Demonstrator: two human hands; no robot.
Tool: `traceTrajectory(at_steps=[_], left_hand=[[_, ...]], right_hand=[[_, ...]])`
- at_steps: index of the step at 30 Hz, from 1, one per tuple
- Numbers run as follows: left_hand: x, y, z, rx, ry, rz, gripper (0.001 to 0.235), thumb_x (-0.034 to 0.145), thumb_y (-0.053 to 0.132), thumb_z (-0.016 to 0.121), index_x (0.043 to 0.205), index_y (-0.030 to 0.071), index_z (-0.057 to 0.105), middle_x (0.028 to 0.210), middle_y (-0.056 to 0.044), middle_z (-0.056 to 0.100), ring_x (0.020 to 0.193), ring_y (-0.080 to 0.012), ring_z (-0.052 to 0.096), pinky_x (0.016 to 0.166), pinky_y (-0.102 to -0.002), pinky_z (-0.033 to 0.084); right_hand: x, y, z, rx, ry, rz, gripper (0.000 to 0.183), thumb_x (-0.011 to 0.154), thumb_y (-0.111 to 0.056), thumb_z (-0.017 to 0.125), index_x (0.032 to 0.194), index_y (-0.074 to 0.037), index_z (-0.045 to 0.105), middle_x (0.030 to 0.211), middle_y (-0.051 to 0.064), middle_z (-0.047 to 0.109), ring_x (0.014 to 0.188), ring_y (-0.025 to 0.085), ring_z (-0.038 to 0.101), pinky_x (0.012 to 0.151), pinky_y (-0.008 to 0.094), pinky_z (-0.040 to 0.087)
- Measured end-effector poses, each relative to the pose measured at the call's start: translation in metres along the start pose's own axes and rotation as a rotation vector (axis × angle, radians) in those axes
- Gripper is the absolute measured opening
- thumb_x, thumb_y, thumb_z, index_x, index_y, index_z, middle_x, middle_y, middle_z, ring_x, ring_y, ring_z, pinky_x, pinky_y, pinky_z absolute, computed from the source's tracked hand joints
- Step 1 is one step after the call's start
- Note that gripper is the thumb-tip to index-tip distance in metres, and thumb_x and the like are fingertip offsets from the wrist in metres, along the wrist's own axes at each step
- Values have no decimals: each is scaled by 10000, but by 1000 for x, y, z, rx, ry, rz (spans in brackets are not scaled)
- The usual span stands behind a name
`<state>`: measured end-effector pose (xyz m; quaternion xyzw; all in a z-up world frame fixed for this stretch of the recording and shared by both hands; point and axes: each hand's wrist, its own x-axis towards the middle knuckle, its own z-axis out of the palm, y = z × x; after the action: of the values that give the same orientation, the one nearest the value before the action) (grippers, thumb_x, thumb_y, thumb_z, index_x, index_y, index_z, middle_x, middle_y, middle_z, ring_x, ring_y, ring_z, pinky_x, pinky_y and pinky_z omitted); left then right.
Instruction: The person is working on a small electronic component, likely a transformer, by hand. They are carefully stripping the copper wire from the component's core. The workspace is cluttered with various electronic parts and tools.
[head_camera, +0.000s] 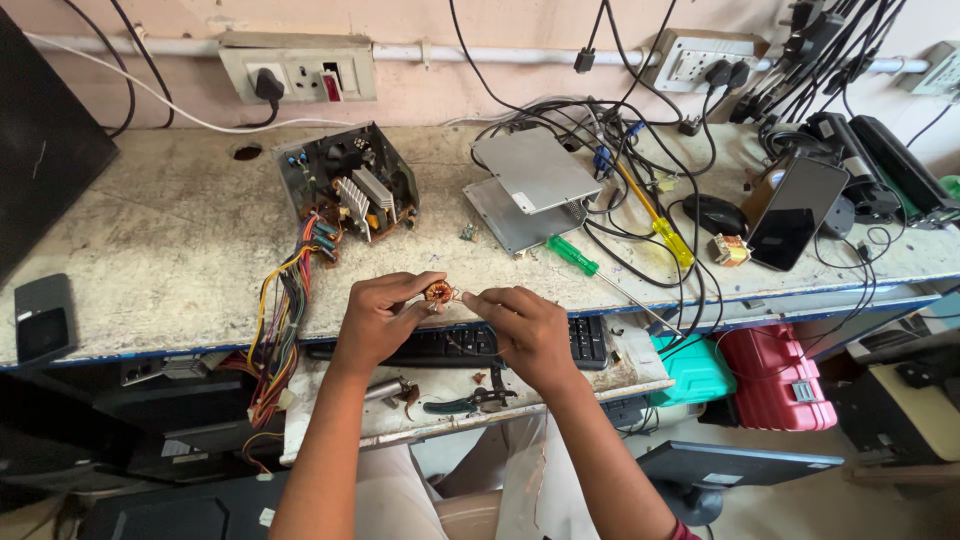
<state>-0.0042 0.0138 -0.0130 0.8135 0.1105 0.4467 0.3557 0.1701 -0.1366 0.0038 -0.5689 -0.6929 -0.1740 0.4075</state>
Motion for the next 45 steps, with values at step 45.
traceTrajectory(at_steps=[45], left_hand=[[-6, -12, -4, -66, 94, 68, 400, 797, 161, 850, 1181, 91, 760, 748, -21, 683, 563, -76, 389, 521, -260, 322]], right_hand=[[-116, 12, 17, 533, -319, 777, 137, 932, -124, 709, 947, -18, 795, 726, 48, 693, 633, 105, 600, 558, 260, 478]])
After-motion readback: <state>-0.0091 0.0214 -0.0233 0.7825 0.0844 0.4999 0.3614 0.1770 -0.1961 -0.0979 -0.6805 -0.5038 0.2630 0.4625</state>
